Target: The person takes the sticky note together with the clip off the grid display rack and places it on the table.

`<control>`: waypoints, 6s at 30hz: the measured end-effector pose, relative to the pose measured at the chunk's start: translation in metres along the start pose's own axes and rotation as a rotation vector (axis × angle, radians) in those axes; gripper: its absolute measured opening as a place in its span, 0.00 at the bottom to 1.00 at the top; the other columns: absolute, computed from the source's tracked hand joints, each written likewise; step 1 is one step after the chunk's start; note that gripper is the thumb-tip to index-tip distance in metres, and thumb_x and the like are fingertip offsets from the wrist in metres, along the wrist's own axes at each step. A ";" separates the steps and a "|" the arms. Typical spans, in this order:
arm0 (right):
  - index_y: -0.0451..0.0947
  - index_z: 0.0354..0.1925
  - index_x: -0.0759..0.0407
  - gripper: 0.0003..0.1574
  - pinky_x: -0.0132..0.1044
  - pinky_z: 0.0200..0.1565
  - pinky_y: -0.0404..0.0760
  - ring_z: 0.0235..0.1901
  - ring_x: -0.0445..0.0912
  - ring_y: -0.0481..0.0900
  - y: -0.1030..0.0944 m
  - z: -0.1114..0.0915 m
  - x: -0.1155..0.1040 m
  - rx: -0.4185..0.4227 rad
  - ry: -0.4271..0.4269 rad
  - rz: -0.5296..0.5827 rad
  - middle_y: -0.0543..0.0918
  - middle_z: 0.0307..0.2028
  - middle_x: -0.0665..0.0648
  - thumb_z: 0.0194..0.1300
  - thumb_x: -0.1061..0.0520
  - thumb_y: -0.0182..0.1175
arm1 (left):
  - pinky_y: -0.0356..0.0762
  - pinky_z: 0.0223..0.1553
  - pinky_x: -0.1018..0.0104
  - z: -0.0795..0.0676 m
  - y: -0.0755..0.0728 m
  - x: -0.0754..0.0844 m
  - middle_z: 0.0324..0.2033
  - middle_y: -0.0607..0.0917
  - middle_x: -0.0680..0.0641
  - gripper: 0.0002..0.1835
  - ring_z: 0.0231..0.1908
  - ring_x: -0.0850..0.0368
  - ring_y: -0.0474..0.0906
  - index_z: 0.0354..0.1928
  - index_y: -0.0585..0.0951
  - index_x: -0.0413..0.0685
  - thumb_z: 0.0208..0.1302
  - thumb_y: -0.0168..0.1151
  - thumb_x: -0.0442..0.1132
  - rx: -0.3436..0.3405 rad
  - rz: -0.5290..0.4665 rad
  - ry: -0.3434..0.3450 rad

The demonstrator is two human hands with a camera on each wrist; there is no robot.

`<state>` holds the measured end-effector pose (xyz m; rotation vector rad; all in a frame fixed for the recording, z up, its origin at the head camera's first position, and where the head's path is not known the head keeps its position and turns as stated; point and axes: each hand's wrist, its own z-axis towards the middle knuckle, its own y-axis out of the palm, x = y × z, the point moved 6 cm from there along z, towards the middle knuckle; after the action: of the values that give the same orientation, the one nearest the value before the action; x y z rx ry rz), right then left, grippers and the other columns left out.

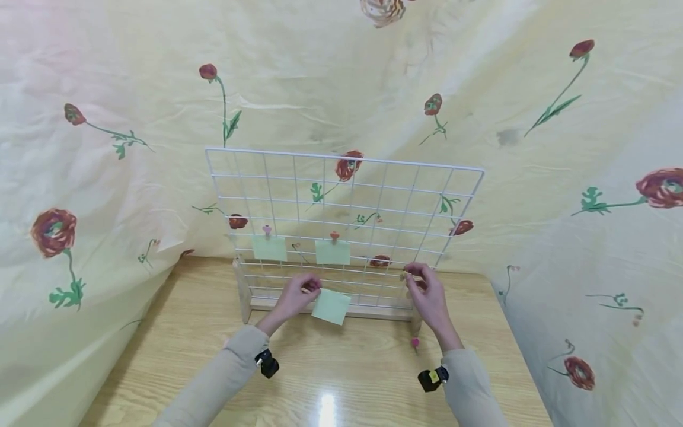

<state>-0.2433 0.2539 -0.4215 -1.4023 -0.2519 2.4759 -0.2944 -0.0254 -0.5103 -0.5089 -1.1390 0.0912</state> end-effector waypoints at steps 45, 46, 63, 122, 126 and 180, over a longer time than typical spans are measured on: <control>0.75 0.45 0.72 0.10 0.31 0.34 0.81 0.39 0.45 0.80 -0.034 -0.064 0.084 -0.147 0.057 -0.359 0.81 0.41 0.66 0.64 0.70 0.58 | 0.81 0.37 0.64 -0.052 -0.067 -0.061 0.30 0.83 0.44 0.07 0.32 0.51 0.80 0.36 0.80 0.34 0.54 0.63 0.21 0.103 0.047 -0.157; 0.75 0.45 0.72 0.11 0.31 0.34 0.81 0.39 0.45 0.80 -0.034 -0.065 0.086 -0.145 0.062 -0.360 0.81 0.42 0.66 0.64 0.71 0.58 | 0.81 0.38 0.64 -0.053 -0.068 -0.063 0.30 0.83 0.43 0.07 0.33 0.51 0.80 0.35 0.79 0.33 0.54 0.62 0.20 0.101 0.033 -0.163; 0.75 0.44 0.72 0.09 0.31 0.33 0.81 0.37 0.38 0.78 -0.040 -0.094 0.124 -0.147 0.225 -0.367 0.82 0.39 0.67 0.64 0.70 0.58 | 0.80 0.38 0.66 -0.065 -0.073 -0.082 0.31 0.82 0.43 0.07 0.33 0.52 0.79 0.34 0.80 0.36 0.54 0.62 0.20 0.115 0.041 -0.225; 0.77 0.45 0.74 0.13 0.52 0.43 0.80 0.42 0.60 0.80 -0.035 -0.124 0.183 -0.308 0.617 -0.480 0.82 0.40 0.67 0.66 0.65 0.55 | 0.82 0.37 0.57 -0.095 -0.084 -0.101 0.31 0.84 0.43 0.04 0.34 0.49 0.82 0.38 0.81 0.35 0.60 0.61 0.25 0.072 0.400 -0.251; 0.77 0.45 0.74 0.13 0.54 0.45 0.79 0.43 0.62 0.79 -0.036 -0.124 0.185 -0.305 0.613 -0.477 0.82 0.40 0.68 0.66 0.64 0.55 | 0.83 0.37 0.57 -0.096 -0.086 -0.100 0.32 0.85 0.42 0.05 0.34 0.48 0.82 0.38 0.82 0.35 0.60 0.61 0.25 0.064 0.379 -0.260; 0.75 0.49 0.74 0.13 0.46 0.32 0.85 0.34 0.61 0.83 -0.020 -0.078 0.105 -0.177 0.348 -0.261 0.81 0.42 0.72 0.70 0.64 0.55 | 0.82 0.40 0.58 -0.074 -0.074 -0.072 0.36 0.85 0.43 0.05 0.37 0.49 0.83 0.39 0.81 0.38 0.61 0.61 0.27 0.010 0.320 -0.175</control>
<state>-0.2247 0.3078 -0.5410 -1.7185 -0.5479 2.0025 -0.2731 -0.1391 -0.5625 -0.6812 -1.2187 0.4258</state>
